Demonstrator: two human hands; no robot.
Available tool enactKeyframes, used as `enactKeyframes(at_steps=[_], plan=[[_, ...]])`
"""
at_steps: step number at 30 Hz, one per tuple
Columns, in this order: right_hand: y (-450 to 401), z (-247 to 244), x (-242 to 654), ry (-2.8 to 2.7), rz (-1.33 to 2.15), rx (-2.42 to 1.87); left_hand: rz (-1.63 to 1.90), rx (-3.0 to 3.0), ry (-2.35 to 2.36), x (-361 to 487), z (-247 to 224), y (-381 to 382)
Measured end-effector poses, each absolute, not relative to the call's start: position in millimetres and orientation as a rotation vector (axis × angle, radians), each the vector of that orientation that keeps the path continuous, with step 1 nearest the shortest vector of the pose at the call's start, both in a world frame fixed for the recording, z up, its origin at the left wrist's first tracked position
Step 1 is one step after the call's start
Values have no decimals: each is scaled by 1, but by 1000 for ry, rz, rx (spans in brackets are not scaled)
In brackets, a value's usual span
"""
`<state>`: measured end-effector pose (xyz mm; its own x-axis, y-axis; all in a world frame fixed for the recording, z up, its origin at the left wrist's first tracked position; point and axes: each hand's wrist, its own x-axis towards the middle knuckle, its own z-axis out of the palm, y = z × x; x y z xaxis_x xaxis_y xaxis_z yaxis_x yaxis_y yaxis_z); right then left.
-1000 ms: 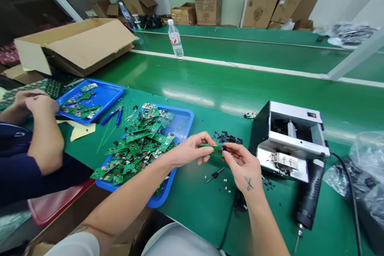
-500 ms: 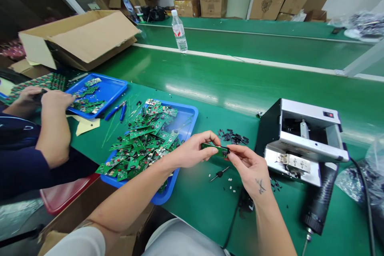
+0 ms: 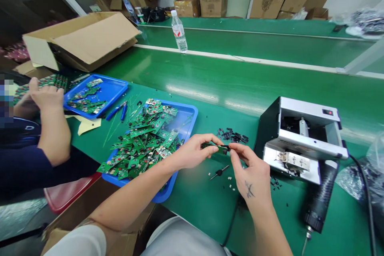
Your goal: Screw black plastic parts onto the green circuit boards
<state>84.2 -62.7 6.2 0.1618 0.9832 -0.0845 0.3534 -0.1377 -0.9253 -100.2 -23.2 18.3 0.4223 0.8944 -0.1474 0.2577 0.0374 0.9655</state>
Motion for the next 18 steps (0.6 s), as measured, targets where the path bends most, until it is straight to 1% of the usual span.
enactKeyframes(at_steps=[8,18], plan=[[-64,6,87,-1238,1061,-1570,636,1268,1047,-94,22,-27],[-78,7,110,-1070,1195,-1423,626,1300,953,-75,46,-30]])
